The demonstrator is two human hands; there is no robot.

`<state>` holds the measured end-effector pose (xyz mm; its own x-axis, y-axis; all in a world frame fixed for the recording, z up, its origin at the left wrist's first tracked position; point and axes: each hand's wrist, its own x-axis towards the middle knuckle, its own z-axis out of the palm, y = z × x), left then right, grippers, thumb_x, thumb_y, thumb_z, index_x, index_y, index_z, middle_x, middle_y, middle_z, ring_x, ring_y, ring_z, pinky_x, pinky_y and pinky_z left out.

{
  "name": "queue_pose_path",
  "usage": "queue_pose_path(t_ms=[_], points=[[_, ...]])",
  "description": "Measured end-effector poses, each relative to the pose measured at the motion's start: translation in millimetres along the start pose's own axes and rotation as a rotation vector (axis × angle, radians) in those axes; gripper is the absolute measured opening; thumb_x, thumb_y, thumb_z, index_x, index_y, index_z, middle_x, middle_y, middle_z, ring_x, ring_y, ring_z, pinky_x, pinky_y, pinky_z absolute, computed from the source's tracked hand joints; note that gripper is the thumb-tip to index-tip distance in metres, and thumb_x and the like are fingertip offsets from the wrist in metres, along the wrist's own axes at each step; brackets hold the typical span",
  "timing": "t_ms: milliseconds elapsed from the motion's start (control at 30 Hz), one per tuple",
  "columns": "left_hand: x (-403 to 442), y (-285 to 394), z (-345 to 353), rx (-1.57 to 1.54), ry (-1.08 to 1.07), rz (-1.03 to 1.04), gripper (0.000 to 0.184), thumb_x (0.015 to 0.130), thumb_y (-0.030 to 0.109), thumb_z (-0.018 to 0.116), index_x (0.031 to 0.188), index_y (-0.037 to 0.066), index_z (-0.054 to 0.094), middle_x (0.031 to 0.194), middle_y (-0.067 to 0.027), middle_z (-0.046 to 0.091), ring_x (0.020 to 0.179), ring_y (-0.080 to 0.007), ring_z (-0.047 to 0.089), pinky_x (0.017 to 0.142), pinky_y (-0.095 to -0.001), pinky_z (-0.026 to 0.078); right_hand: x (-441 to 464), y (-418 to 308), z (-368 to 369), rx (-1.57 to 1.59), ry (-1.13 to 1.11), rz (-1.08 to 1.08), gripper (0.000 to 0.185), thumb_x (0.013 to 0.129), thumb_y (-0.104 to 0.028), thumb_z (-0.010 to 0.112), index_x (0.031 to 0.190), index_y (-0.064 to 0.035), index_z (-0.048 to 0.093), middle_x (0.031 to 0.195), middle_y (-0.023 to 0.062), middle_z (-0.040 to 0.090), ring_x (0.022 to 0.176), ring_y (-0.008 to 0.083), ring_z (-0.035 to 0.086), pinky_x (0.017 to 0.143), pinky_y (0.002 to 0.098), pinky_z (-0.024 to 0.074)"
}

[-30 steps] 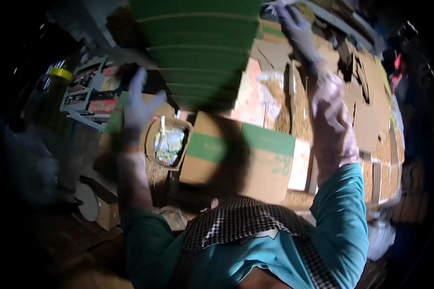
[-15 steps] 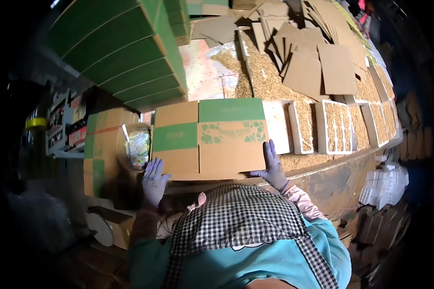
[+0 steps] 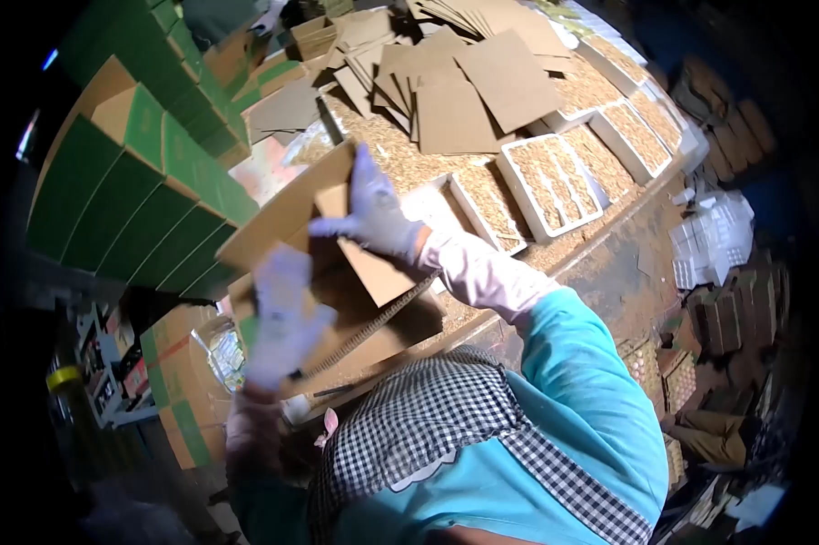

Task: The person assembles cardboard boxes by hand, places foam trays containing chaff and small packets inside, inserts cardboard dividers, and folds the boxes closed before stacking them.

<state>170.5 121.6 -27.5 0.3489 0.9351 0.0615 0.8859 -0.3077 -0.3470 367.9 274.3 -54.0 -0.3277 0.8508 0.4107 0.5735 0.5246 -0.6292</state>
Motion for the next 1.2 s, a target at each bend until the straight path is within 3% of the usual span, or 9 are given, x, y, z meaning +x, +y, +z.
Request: queue_pose_path(t_ms=[100, 167, 367, 500, 633, 767, 867, 1033, 1200], points=[[25.3, 10.0, -40.3, -0.323, -0.304, -0.028, 0.095, 0.071, 0.056, 0.069, 0.14, -0.001, 0.038, 0.146, -0.0249, 0.03, 0.138, -0.0407, 0.023, 0.115, -0.0574, 0.01, 0.0, 10.1, -29.5, 0.313, -0.394, 0.01, 0.139, 0.066, -0.063, 0.077, 0.143, 0.0147, -0.009, 0.146, 0.0397, 0.017, 0.14, 0.0435, 0.021, 0.115, 0.0398, 0.0216], [30.6, -21.8, -26.5, -0.062, 0.312, -0.211, 0.094, 0.069, 0.052, 0.071, 0.14, 0.0, 0.038, 0.139, -0.0222, 0.038, 0.135, -0.0369, 0.029, 0.115, -0.0558, 0.012, -14.8, 34.5, -18.4, -0.111, -0.409, 0.029, 0.119, 0.077, -0.039, 0.077, 0.144, 0.0136, -0.006, 0.147, 0.0368, 0.02, 0.135, 0.0451, 0.03, 0.111, 0.0364, 0.0303], [-10.7, -2.4, 19.9, -0.278, 0.062, 0.067, 0.064, 0.078, 0.032, 0.069, 0.133, 0.005, 0.048, 0.124, -0.0158, 0.049, 0.123, -0.0338, 0.041, 0.112, -0.0529, 0.023, -67.5, 19.1, -70.9, 0.651, 0.438, 0.073, 0.061, 0.086, -0.014, 0.06, 0.14, 0.0025, 0.037, 0.132, 0.0244, 0.05, 0.124, 0.0403, 0.048, 0.108, 0.0413, 0.0352], [9.7, -19.3, 40.7, -0.576, 0.257, -0.068, 0.048, 0.084, 0.027, 0.066, 0.124, 0.003, 0.054, 0.134, -0.0186, 0.048, 0.128, -0.0401, 0.038, 0.11, -0.0512, 0.027, -76.8, -18.3, -89.6, 0.129, -0.127, -0.645, 0.063, 0.087, -0.036, 0.062, 0.134, 0.0023, 0.044, 0.131, 0.0248, 0.049, 0.128, 0.0436, 0.041, 0.109, 0.0543, 0.0285], [18.6, -6.7, 17.7, -0.933, -0.054, -0.115, 0.066, 0.083, 0.033, 0.067, 0.136, 0.0, 0.043, 0.146, -0.0225, 0.033, 0.136, -0.0413, 0.027, 0.114, -0.0455, 0.022, -58.3, 16.0, -29.8, -0.237, -0.212, -0.118, 0.071, 0.092, -0.048, 0.054, 0.139, 0.0025, 0.038, 0.145, 0.0241, 0.034, 0.136, 0.04, 0.031, 0.113, 0.0497, 0.023], [-41.6, -24.5, 23.5, -1.094, 0.271, -0.164, 0.075, 0.087, 0.035, 0.062, 0.143, -0.004, 0.03, 0.149, -0.0202, 0.029, 0.141, -0.0341, 0.023, 0.117, -0.039, 0.018, -100.7, 30.4, -30.0, 0.962, -0.459, 0.433, 0.066, 0.098, -0.04, 0.047, 0.143, 0.0042, 0.029, 0.148, 0.0146, 0.034, 0.135, 0.0249, 0.034, 0.113, 0.0339, 0.0264], [-65.4, -33.0, 33.3, -1.279, 0.595, -0.457, 0.064, 0.087, 0.029, 0.061, 0.138, -0.003, 0.039, 0.138, -0.0195, 0.043, 0.131, -0.0286, 0.04, 0.111, -0.0388, 0.031, -100.0, -50.4, -30.8, 1.024, -0.253, 0.114, 0.066, 0.096, -0.029, 0.054, 0.146, 0.0006, 0.024, 0.132, 0.0162, 0.052, 0.122, 0.0216, 0.049, 0.103, 0.03, 0.0364], [-103.5, -14.5, 34.4, -1.078, 0.171, -0.515, 0.052, 0.085, 0.02, 0.057, 0.131, 0.0, 0.044, 0.127, -0.0186, 0.051, 0.112, -0.0324, 0.051, 0.096, -0.0403, 0.042, -77.0, -120.2, -31.4, 0.387, -0.297, -0.372, 0.065, 0.085, -0.023, 0.059, 0.138, 0.0024, 0.032, 0.081, 0.0239, 0.062, 0.074, 0.0383, 0.064, 0.07, 0.045, 0.052], [-104.3, -11.7, 47.2, -1.537, 0.37, -1.079, 0.056, 0.089, 0.01, 0.051, 0.141, 0.003, 0.033, 0.135, -0.0206, 0.046, 0.116, -0.0321, 0.051, 0.095, -0.0404, 0.045, -149.8, -115.8, 72.9, 0.842, -0.795, -0.31, 0.018, 0.075, -0.012, 0.07, 0.088, -0.0019, 0.064, 0.075, 0.0157, 0.063, 0.075, 0.0298, 0.062, 0.067, 0.0377, 0.0507]])
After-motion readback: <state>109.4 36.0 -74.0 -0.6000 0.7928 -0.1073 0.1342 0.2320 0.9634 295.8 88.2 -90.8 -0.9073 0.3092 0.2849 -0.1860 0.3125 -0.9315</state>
